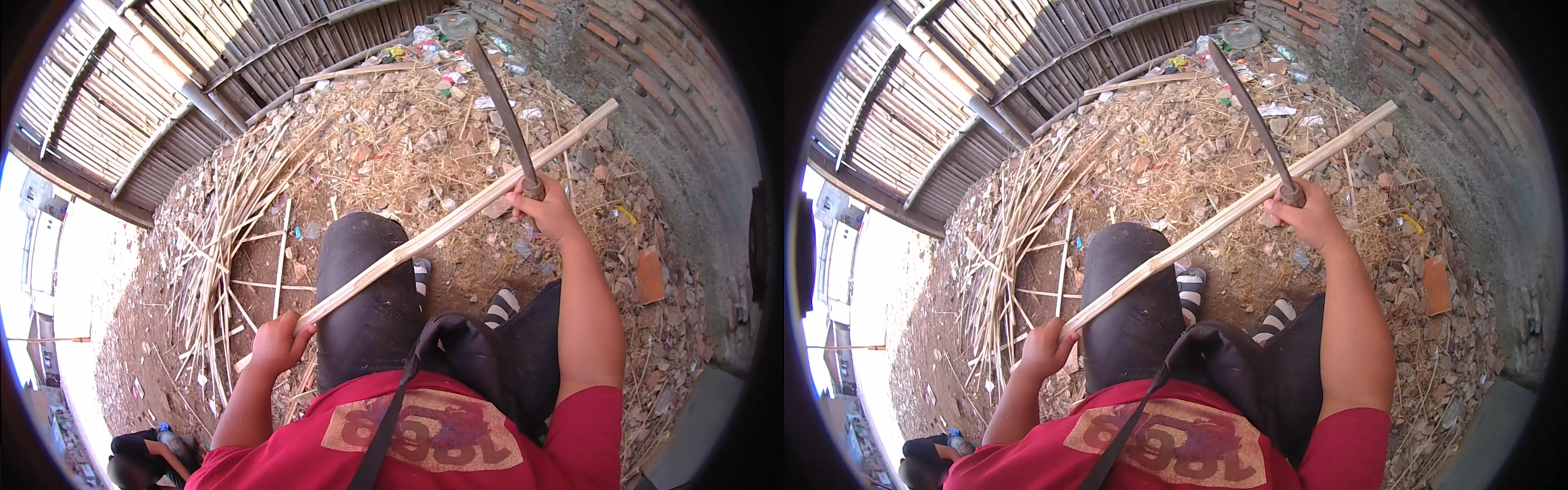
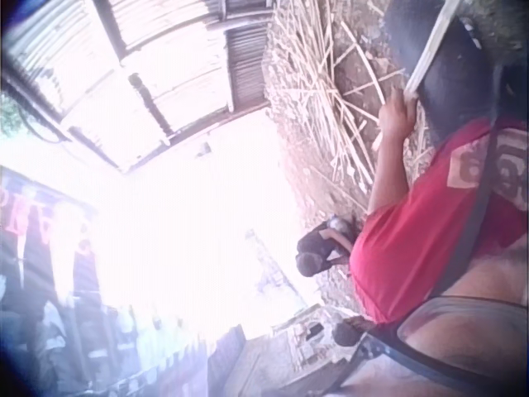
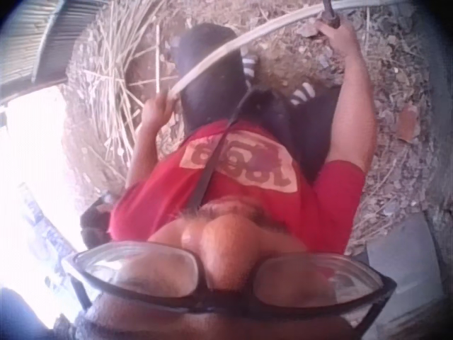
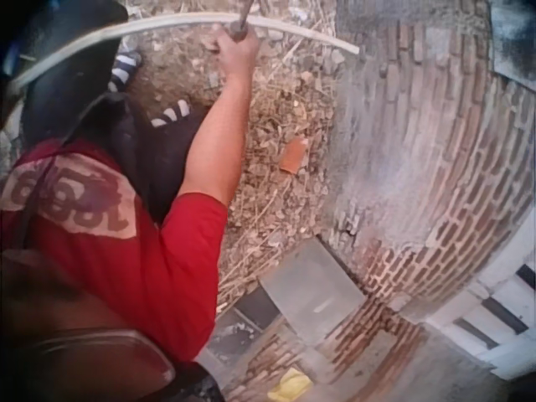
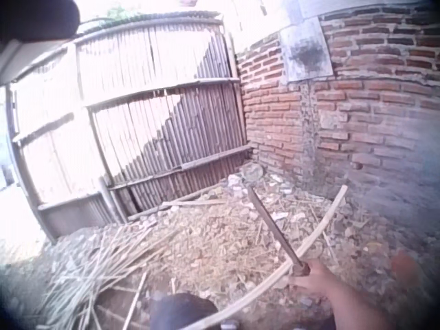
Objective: The person uses a blade to scrape the surface of thin wood strips while seated over a pile of material.
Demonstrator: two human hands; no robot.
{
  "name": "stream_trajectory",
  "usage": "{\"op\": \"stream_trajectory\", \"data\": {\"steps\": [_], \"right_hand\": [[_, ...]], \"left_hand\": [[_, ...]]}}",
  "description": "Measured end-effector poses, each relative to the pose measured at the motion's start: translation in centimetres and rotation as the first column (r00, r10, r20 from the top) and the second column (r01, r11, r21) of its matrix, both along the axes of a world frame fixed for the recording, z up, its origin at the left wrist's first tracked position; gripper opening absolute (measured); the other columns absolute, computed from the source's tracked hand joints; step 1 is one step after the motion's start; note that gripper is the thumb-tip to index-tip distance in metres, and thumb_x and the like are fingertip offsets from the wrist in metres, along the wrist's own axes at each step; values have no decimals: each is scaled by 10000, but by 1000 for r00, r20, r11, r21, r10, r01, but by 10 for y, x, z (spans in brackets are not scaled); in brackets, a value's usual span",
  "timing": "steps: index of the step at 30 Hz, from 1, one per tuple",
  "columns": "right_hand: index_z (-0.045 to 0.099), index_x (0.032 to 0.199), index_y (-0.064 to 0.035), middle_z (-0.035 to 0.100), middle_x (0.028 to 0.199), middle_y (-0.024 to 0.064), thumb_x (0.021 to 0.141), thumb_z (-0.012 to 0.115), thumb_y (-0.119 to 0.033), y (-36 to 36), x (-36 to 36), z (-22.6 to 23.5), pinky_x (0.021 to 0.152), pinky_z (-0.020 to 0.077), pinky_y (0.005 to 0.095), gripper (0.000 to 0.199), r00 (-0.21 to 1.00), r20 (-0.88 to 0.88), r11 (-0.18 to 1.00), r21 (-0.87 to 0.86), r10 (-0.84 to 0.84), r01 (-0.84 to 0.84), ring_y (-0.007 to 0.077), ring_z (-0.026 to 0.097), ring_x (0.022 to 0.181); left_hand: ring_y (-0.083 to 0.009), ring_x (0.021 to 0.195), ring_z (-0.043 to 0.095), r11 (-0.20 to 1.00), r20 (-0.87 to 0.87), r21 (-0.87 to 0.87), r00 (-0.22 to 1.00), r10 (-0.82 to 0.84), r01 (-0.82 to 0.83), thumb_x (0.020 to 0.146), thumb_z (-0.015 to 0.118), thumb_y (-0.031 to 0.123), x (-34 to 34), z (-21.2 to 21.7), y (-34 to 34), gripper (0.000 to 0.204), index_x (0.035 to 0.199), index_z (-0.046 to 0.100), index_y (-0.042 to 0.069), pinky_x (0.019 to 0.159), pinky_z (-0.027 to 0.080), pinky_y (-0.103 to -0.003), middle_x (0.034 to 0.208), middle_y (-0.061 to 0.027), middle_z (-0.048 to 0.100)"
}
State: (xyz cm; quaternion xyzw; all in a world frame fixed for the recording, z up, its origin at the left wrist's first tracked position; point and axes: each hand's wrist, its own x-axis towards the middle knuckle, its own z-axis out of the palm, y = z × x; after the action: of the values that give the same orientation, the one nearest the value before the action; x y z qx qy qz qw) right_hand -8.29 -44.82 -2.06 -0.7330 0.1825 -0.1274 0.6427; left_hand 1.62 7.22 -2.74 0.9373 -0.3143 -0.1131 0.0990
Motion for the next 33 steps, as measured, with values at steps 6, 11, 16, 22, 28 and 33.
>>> {"op": "stream_trajectory", "data": {"steps": [6, 11, 16, 22, 28, 33], "right_hand": [[608, 894, -57, 638, 773, 25, 859, 761, -107, 8, -1, 6, 659, 505, 290, 165, 998, 57, 995, 91, -31, 26, 128, 623, 682], [617, 913, -57, 657, 806, 37, 864, 759, -89, 14, 0, 5, 637, 518, 286, 153, 998, 58, 996, 86, -7, 2, 133, 641, 700], [634, 912, -57, 655, 788, 36, 855, 776, -110, 19, 6, 7, 633, 517, 286, 162, 996, 73, 997, 55, 42, -47, 132, 640, 692], [633, 909, -56, 656, 787, 37, 856, 779, -114, 18, 4, 4, 630, 511, 281, 166, 996, 72, 998, 26, 53, -55, 126, 633, 693], [629, 893, -59, 634, 765, 8, 858, 778, -105, 25, 7, 7, 619, 463, 269, 160, 994, 73, 994, 71, 76, -81, 97, 584, 675], [644, 877, -70, 639, 773, -17, 842, 799, -131, 21, 10, 3, 651, 460, 274, 171, 994, 30, 994, -3, 108, -108, 75, 570, 700]], "left_hand": [[-458, 786, 649, 999, -54, -20, 997, 47, -48, 956, 594, 502, 0, 9, 7, 458, 976, 573, 44, 694, 495, -556, 831, -226, 665], [-435, 915, 651, 992, -121, 3, 985, 127, -128, 933, 651, 408, 2, 14, 9, 404, 1089, 615, 37, 795, 502, -518, 941, -228, 665], [-438, 1182, 536, 980, 143, -199, 989, 49, -19, 891, 710, 417, 7, 23, 2, 490, 1206, 600, 59, 991, 440, -510, 1255, -233, 521], [-421, 1279, 478, 822, 430, -559, 886, 174, 110, 873, 709, 549, 26, 50, -61, 1010, 1566, 192, 27, 1059, 377, -538, 1485, -267, 366], [-384, 1176, 564, 888, 259, -451, 965, 38, 86, 836, 750, 557, 34, 89, -116, 916, 1462, 400, -12, 984, 465, -470, 1321, -223, 536], [-340, 999, 612, 904, 309, -322, 934, -181, 282, 811, 801, 404, 15, 51, -159, 720, 1352, 514, 25, 875, 497, -455, 1136, -175, 588]]}}
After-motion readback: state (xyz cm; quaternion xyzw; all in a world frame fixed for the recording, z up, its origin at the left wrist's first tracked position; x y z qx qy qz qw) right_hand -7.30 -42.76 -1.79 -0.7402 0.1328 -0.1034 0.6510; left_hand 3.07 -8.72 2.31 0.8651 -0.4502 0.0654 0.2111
